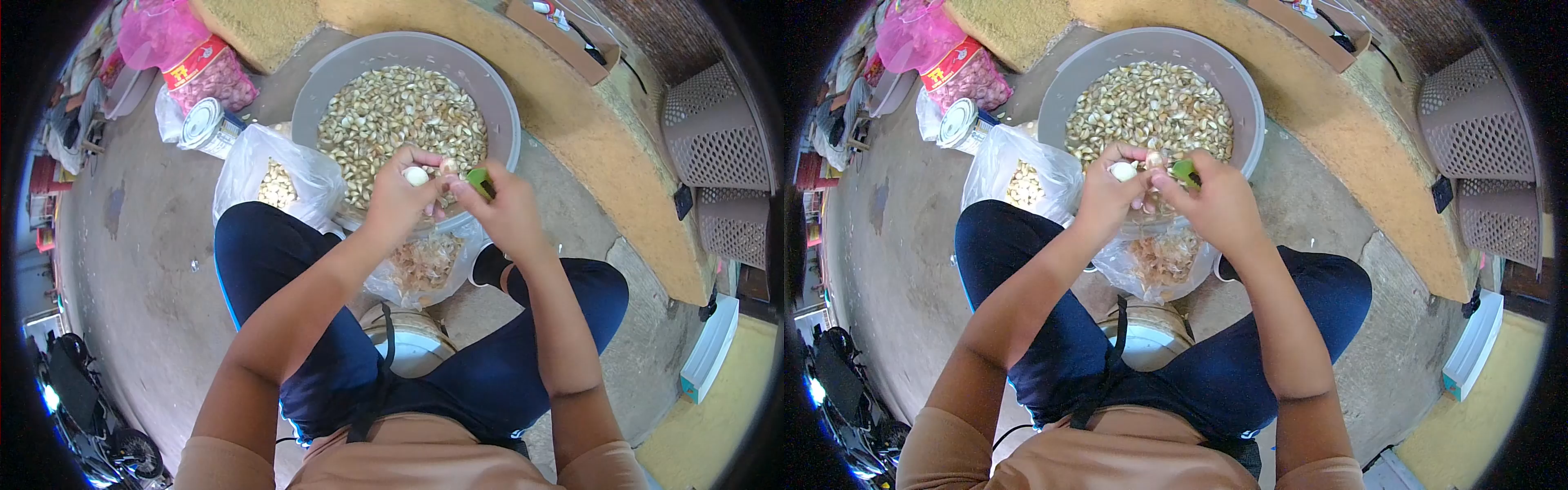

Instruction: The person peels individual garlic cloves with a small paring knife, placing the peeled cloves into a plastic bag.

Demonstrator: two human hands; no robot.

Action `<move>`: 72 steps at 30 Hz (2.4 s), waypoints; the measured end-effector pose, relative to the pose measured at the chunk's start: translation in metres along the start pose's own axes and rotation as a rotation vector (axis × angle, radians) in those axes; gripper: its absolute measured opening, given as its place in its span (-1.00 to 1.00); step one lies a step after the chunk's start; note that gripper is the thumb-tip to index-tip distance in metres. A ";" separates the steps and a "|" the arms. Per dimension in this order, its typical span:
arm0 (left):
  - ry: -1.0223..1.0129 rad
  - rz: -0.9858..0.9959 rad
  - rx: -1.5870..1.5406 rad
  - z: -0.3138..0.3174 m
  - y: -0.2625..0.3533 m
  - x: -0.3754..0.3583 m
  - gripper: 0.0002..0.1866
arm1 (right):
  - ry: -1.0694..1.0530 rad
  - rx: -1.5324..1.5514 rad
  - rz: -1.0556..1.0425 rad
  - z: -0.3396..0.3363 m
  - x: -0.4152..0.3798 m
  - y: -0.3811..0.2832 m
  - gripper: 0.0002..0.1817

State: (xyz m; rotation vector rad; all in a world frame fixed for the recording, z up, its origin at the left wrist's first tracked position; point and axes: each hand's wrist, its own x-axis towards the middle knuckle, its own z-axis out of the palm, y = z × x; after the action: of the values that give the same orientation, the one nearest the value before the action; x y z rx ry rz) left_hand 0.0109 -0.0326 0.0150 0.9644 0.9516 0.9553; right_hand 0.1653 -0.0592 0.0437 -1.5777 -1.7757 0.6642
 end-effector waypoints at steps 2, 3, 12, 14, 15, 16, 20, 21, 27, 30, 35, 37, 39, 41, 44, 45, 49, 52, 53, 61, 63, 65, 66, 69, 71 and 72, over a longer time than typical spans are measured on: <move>-0.001 -0.007 -0.106 -0.001 0.000 0.001 -0.78 | -0.023 0.258 0.148 -0.002 0.001 0.001 -0.70; -0.001 -0.010 -0.160 0.000 0.001 0.002 -0.77 | -0.051 0.442 0.269 -0.004 0.002 -0.002 -0.71; -0.158 -0.013 0.054 -0.004 0.013 0.001 -0.71 | -0.246 1.048 0.501 0.003 0.000 0.004 -0.74; -0.098 0.125 0.143 -0.003 0.017 0.000 -0.73 | -0.238 1.053 0.491 0.002 0.000 0.003 -0.75; -0.068 0.194 0.188 -0.003 0.018 0.000 -0.74 | -0.228 1.059 0.487 0.001 0.001 0.001 -0.75; -0.057 0.324 0.302 -0.005 0.017 0.002 -0.75 | -0.219 1.066 0.482 0.001 0.001 -0.001 -0.75; -0.030 0.559 0.581 -0.006 0.020 0.002 -0.81 | -0.228 1.095 0.497 0.004 0.000 0.003 -0.75; -0.027 0.546 0.607 -0.005 0.022 0.000 -0.82 | -0.225 1.093 0.502 0.004 0.000 0.003 -0.75; -0.006 0.623 0.677 -0.005 0.016 0.000 -0.88 | -0.159 1.162 0.543 0.011 -0.004 -0.001 -0.75; 0.001 0.639 0.721 -0.003 0.010 0.000 -0.90 | -0.121 1.317 0.616 0.019 -0.009 0.000 -0.75; -0.044 0.524 0.683 0.001 -0.001 -0.002 -0.90 | -0.124 1.615 0.764 0.028 -0.010 0.011 -0.76; -0.048 0.513 0.692 0.001 -0.001 -0.001 -0.91 | -0.158 1.628 0.773 0.026 -0.008 0.011 -0.76; -0.045 0.515 0.733 -0.002 0.000 0.001 -0.90 | -0.125 1.287 0.729 0.018 -0.003 0.000 -0.76; -0.067 0.521 0.784 -0.004 0.001 0.001 -0.91 | -0.107 1.030 0.668 0.015 -0.001 -0.002 -0.76; -0.095 0.530 0.805 -0.005 -0.002 0.002 -0.90 | -0.092 0.918 0.634 0.015 0.000 0.003 -0.76; -0.104 0.533 0.803 -0.004 -0.003 0.002 -0.89 | -0.077 0.979 0.675 0.015 0.000 0.003 -0.76; -0.126 0.510 0.816 0.001 -0.002 -0.005 -0.89 | -0.063 1.218 0.744 0.015 -0.001 0.012 -0.76; -0.136 0.493 0.818 0.002 -0.003 -0.006 -0.89 | -0.051 1.306 0.768 0.012 0.002 0.016 -0.76; -0.137 0.500 0.804 0.001 -0.005 -0.006 -0.89 | -0.062 1.285 0.762 0.012 0.002 0.014 -0.76; -0.029 0.334 0.442 -0.004 0.007 0.005 -0.85 | -0.193 0.730 0.521 0.007 0.001 0.003 -0.80; -0.022 0.369 0.503 -0.008 0.006 0.008 -0.84 | -0.215 0.604 0.502 0.006 0.000 0.002 -0.80; -0.056 0.354 0.630 -0.008 0.011 0.005 -0.84 | -0.229 0.519 0.473 0.006 0.000 0.003 -0.80; -0.074 0.345 0.694 -0.007 0.014 0.003 -0.84 | -0.235 0.498 0.454 0.007 0.000 0.004 -0.79; -0.048 0.327 0.665 -0.006 0.015 0.002 -0.86 | -0.206 0.415 0.307 0.010 -0.003 0.007 -0.76; -0.063 0.338 0.672 -0.009 0.013 0.004 -0.86 | -0.211 0.377 0.265 0.011 -0.004 0.006 -0.75; -0.071 0.343 0.676 -0.011 0.011 0.005 -0.86 | -0.233 0.370 0.288 0.009 -0.003 0.003 -0.74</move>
State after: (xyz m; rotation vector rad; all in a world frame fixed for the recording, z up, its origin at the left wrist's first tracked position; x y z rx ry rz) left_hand 0.0000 -0.0230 0.0216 1.7634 1.0927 0.8818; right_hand 0.1607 -0.0613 0.0352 -1.5532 -1.4796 1.2810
